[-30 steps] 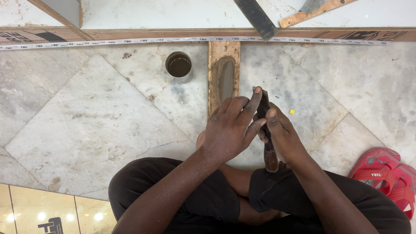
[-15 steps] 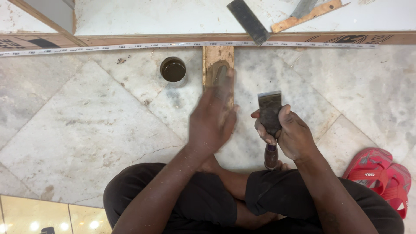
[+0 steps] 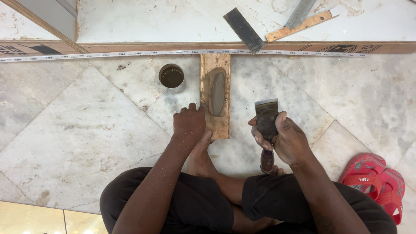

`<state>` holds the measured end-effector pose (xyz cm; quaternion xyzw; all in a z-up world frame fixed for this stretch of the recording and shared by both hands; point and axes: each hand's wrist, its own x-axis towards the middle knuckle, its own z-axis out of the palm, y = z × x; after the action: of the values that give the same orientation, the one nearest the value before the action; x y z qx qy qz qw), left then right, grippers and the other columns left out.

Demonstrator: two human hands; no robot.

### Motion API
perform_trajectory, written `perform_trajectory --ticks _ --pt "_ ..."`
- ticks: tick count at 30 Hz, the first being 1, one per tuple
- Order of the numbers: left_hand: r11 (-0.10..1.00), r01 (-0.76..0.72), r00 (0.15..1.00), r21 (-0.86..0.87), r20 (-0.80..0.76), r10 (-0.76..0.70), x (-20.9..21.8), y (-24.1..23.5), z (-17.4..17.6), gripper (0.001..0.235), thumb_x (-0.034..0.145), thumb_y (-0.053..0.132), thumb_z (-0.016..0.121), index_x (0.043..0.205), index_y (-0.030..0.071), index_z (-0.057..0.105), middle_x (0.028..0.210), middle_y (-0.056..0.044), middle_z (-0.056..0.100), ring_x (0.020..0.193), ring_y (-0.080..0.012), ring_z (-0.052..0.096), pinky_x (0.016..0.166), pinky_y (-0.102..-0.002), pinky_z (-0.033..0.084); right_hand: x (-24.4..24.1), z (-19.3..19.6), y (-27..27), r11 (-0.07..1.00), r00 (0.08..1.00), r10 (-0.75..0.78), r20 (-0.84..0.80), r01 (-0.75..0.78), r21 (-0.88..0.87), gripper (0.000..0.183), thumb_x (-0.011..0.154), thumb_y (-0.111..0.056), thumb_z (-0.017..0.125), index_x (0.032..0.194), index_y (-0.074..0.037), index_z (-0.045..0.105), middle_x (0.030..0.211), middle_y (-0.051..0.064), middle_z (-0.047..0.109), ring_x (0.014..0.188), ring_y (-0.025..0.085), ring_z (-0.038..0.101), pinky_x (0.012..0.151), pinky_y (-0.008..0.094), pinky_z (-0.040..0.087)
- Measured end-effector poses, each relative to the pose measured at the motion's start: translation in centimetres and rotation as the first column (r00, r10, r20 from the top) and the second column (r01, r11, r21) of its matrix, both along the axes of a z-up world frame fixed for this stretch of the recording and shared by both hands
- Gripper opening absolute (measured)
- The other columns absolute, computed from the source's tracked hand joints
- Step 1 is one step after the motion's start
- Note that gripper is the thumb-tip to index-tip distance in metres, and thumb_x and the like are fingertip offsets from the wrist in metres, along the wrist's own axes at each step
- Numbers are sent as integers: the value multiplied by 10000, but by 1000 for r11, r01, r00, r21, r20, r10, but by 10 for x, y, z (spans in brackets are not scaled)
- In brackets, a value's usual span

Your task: The person sits on the floor and sharpens a chisel on a wooden sharpening stone. They repeatedly rub the chisel blade against the stone and occasionally dip their fingers into a nearby metal cup to apply water to the stone surface.

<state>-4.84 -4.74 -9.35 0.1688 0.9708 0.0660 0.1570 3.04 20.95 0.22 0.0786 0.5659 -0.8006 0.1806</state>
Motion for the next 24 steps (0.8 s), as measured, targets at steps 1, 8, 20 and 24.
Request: perform_trajectory --ticks 1,8,20,24 --pt "1000 8 1000 -10 19 -8 0 1 0 551 814 278 773 1315 114 614 1044 -113 635 947 -281 699 693 -437 587 0 3 -1 1000 1000 -2 6 2 17 841 976 -699 414 1191 84 633 768 97 608 608 123 511 546 266 431" --pt "992 73 988 -102 142 -58 1 6 19 805 765 497 835 1386 67 558 1090 -117 646 1016 -291 662 776 -450 563 2 15 -6 996 1000 -8 14 6 90 871 935 -728 414 1192 75 632 775 85 620 613 124 521 545 265 427" --pt "419 -288 919 861 371 -131 4 7 98 402 928 342 723 1227 74 707 1116 -71 722 1046 -167 718 890 -346 577 9 29 -17 994 998 -3 57 -3 108 879 923 -734 393 1194 66 636 772 72 621 618 129 530 535 262 424" --pt "38 -359 890 933 354 -286 24 12 127 269 968 245 728 1146 44 714 1082 -75 734 981 -130 731 819 -303 594 17 46 -30 998 992 -28 120 20 63 814 936 -708 411 1199 38 603 771 77 612 631 132 528 526 270 427"
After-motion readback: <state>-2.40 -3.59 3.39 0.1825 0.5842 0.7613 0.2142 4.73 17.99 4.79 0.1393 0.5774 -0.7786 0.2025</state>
